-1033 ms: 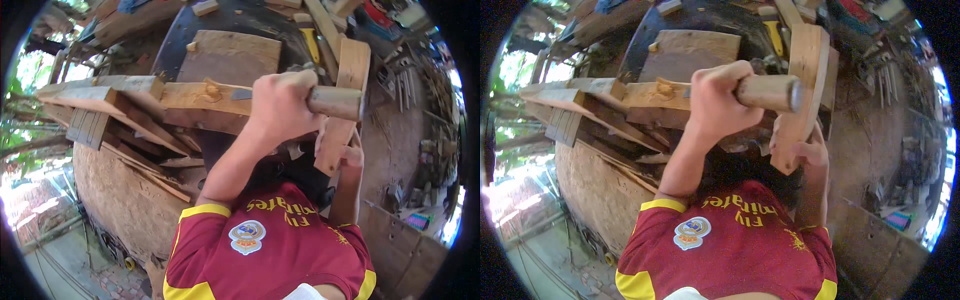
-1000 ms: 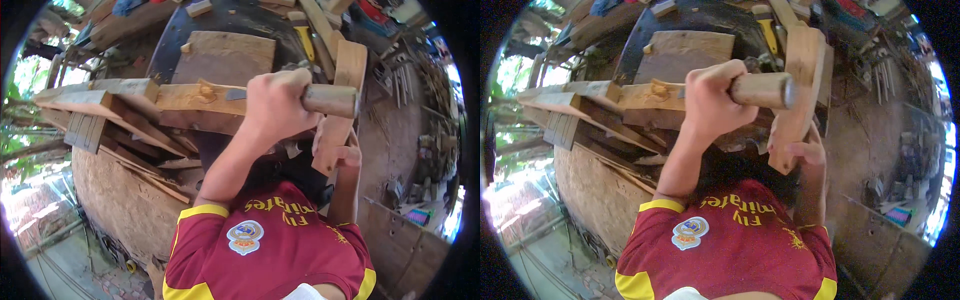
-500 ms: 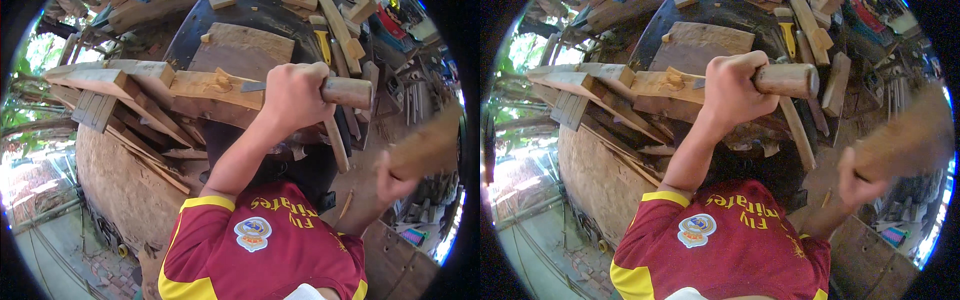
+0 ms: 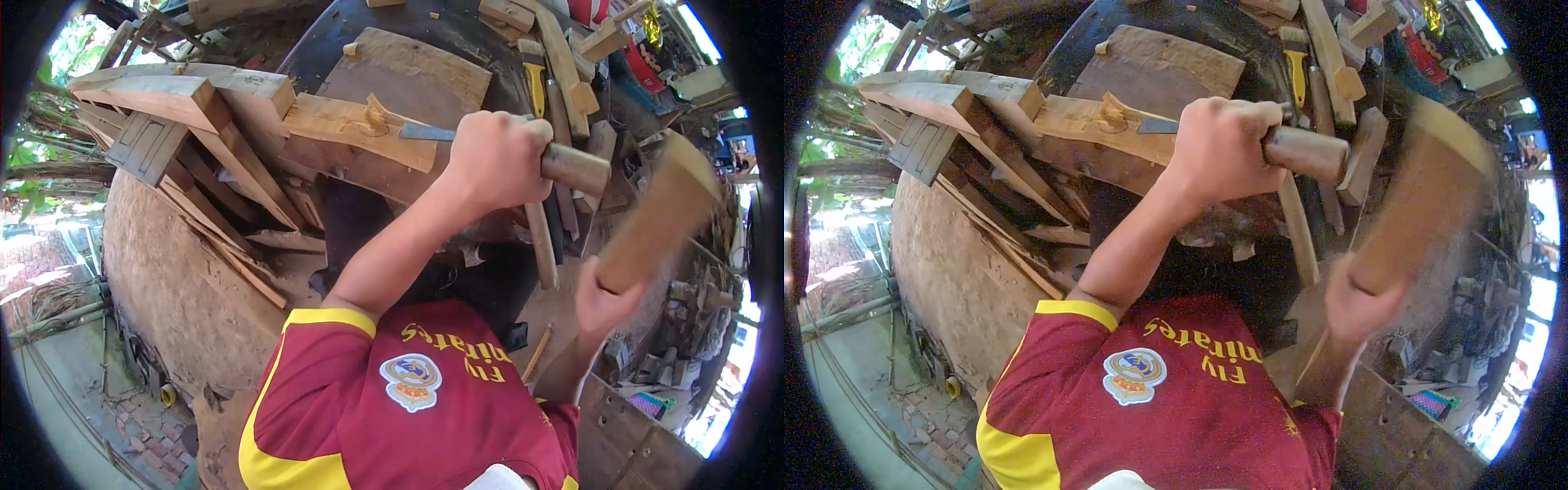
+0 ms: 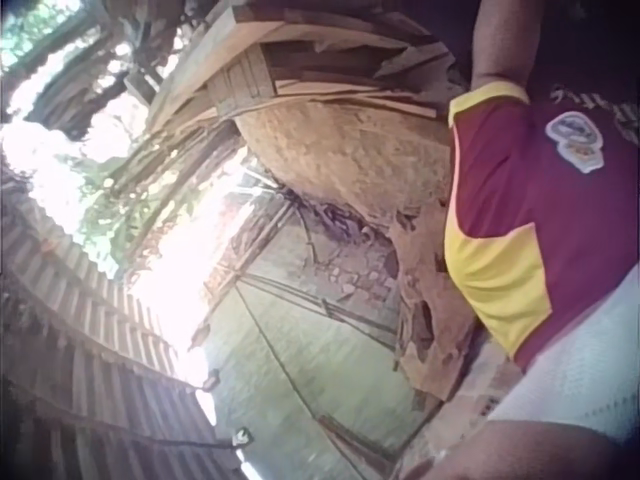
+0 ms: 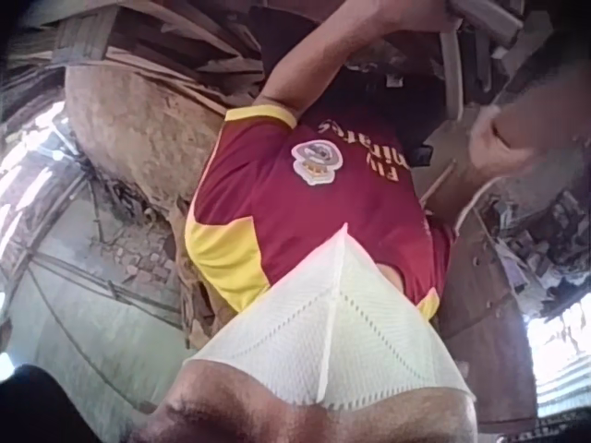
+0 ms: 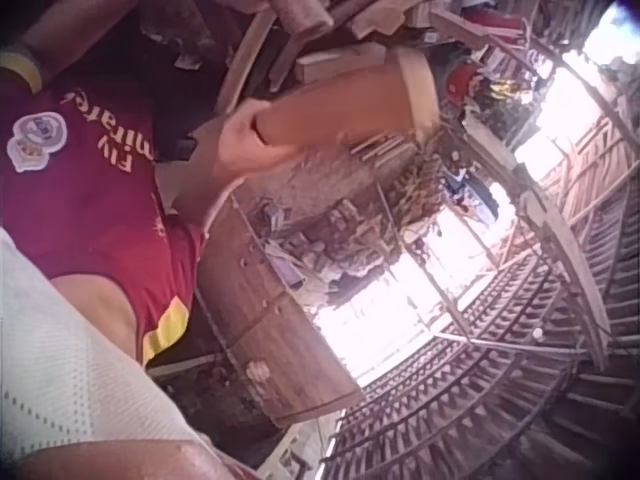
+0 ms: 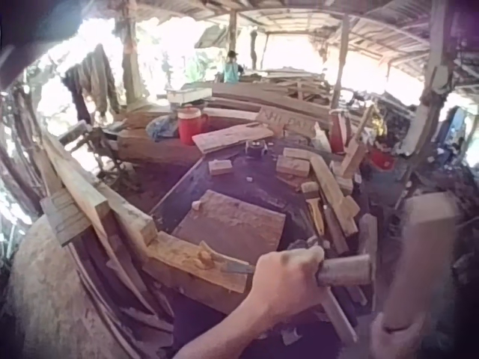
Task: The person carves a rectangular wooden block using a chisel and a wooden mallet. They repeatedly strike the chisel to remove wood shavings, occasionally pausing to reposition the block or clear debris. The task is performed on a cluttered workbench in a workshop setting.
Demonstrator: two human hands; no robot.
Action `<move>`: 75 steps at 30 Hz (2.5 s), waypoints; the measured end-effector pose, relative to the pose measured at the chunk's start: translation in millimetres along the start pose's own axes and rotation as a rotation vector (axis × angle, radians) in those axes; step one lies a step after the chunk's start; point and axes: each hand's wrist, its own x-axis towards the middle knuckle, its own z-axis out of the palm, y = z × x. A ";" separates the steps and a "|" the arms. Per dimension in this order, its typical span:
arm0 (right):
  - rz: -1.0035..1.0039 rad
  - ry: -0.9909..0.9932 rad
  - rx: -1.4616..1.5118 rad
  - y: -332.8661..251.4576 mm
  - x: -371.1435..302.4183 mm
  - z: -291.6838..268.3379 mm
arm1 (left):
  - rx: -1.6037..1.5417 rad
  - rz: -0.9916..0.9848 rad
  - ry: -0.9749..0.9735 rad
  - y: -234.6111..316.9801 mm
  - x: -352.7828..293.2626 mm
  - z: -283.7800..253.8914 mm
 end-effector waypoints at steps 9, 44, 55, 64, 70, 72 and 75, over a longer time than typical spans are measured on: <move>0.390 0.668 0.449 21.9 33.6 -16.7 | -0.026 -0.035 0.037 -0.4 8.8 -0.6; 0.009 0.631 0.585 52.3 78.4 -63.2 | -0.168 -0.015 0.205 -4.6 11.2 -16.3; -0.322 0.406 0.105 -6.0 67.4 -5.2 | -0.136 -0.078 0.156 -1.7 16.6 -14.5; 0.232 0.394 0.419 25.4 69.3 -41.7 | -0.112 -0.070 0.180 -6.4 14.2 -22.3; 0.008 0.377 0.207 -5.3 26.7 17.0 | -0.079 -0.055 0.106 -5.3 11.0 -12.1; -0.157 -0.107 -0.123 -6.1 7.2 19.6 | -0.051 -0.044 0.062 -3.2 6.0 -9.5; -0.039 -0.151 -0.018 -2.0 19.3 11.1 | -0.023 -0.052 0.053 -1.8 5.4 -10.3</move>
